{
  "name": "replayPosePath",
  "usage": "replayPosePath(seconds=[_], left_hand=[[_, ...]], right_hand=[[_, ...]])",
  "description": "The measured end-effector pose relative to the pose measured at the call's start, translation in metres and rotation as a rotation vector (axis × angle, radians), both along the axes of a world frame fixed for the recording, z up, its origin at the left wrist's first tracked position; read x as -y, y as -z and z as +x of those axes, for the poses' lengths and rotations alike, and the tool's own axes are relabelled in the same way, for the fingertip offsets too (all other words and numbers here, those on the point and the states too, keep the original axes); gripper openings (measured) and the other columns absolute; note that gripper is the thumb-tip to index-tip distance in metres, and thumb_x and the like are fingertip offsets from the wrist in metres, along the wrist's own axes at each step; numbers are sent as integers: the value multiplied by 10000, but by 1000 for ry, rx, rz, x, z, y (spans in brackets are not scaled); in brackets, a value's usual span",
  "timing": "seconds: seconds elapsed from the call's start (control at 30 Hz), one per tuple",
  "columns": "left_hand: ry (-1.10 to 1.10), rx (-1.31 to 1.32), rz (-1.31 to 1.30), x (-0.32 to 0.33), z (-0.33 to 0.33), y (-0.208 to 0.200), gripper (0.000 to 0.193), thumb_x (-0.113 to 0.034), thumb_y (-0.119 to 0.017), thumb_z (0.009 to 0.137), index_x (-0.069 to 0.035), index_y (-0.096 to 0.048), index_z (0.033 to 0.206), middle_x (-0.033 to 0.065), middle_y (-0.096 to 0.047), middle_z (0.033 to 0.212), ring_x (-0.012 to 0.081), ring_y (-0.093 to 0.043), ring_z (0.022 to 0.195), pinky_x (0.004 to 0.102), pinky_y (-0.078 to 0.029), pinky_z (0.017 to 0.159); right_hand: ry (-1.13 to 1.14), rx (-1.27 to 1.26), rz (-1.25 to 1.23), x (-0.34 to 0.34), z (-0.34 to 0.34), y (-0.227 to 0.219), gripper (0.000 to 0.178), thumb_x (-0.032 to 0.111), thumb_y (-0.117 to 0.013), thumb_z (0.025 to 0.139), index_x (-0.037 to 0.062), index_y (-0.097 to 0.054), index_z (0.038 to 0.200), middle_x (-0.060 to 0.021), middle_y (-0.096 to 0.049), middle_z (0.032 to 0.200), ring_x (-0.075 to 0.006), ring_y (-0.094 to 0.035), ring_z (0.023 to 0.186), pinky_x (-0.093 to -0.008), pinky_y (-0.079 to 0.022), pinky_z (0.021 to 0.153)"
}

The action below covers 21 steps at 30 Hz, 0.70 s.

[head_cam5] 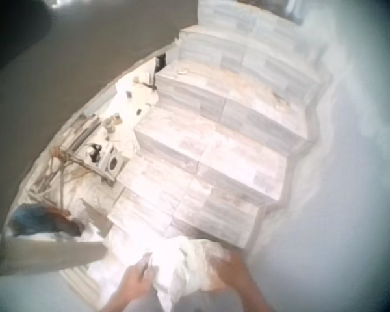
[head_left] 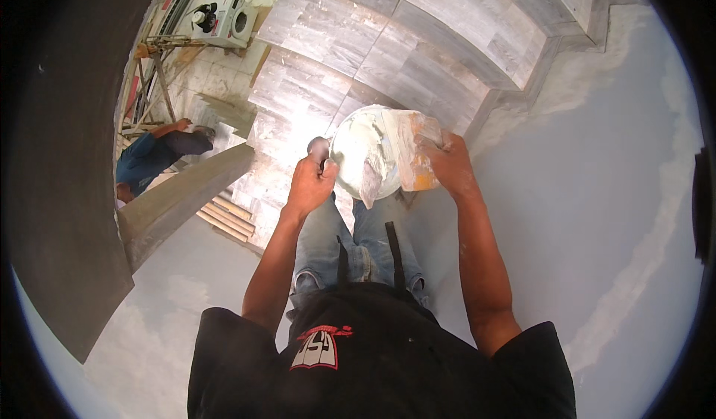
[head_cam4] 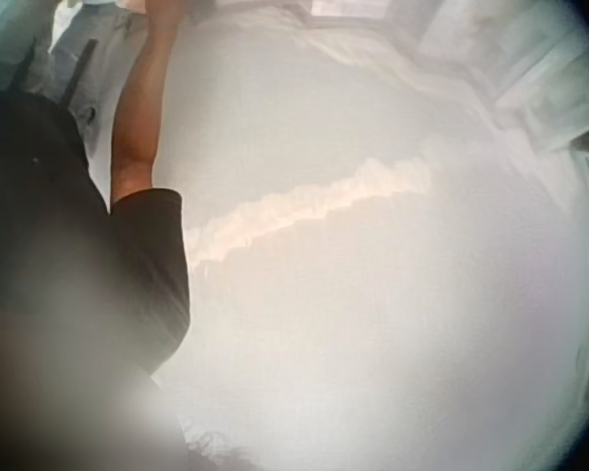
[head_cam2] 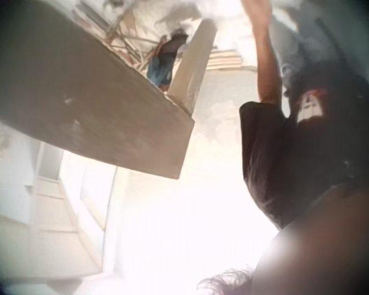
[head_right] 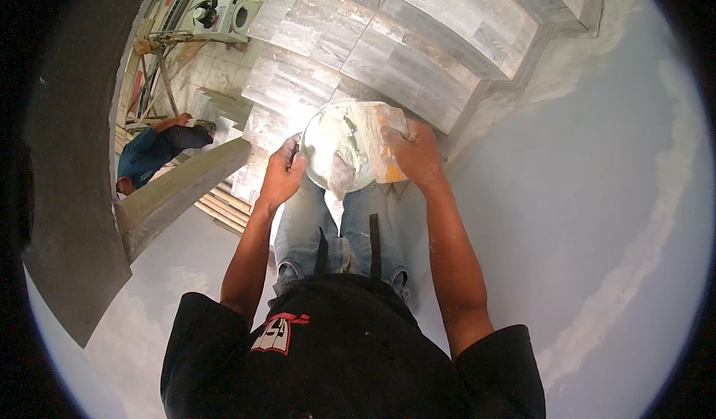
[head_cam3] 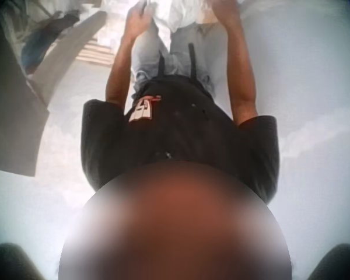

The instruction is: The person applies grout to the joints between tiles on a staircase using a small trowel and a bucket. They scoop grout from the bucket, spread it into the gaps, and smooth the surface while moving down the stairs.

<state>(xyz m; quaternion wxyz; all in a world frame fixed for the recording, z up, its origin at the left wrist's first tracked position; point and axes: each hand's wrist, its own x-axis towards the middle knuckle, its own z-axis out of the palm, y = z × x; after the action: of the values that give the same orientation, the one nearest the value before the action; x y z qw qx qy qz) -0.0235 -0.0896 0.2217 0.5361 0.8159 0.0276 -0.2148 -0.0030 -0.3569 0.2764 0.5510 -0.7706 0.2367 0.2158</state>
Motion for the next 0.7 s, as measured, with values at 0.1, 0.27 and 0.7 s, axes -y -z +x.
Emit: replayPosePath(seconds=[0.1,0.27,0.7], left_hand=[[-109,17,-200,0,-7,-13,393,-65,-443,838,38,-523,1208,152,-635,900,170,-591,789,306,-480,749],[-162,-18,-254,-13,-2,-52,388,-59,-363,897,75,-498,1236,129,-585,1132,174,-526,1039,289,-408,929],[-340,-16,-264,-19,25,-155,356,-145,-362,931,89,-557,1116,75,-618,946,120,-534,859,257,-435,788]], right_hand=[[253,14,303,15,-14,-8,326,83,-562,863,-62,-542,1154,-86,-644,980,-198,-628,802,-324,-498,768],[630,187,591,30,-24,-65,496,87,-580,874,-49,-376,1305,-103,-590,1111,-231,-588,1020,-383,-469,933],[196,646,11,5,-9,-123,349,188,-611,915,-66,-575,1151,-66,-618,1042,-119,-531,954,-259,-428,847]])
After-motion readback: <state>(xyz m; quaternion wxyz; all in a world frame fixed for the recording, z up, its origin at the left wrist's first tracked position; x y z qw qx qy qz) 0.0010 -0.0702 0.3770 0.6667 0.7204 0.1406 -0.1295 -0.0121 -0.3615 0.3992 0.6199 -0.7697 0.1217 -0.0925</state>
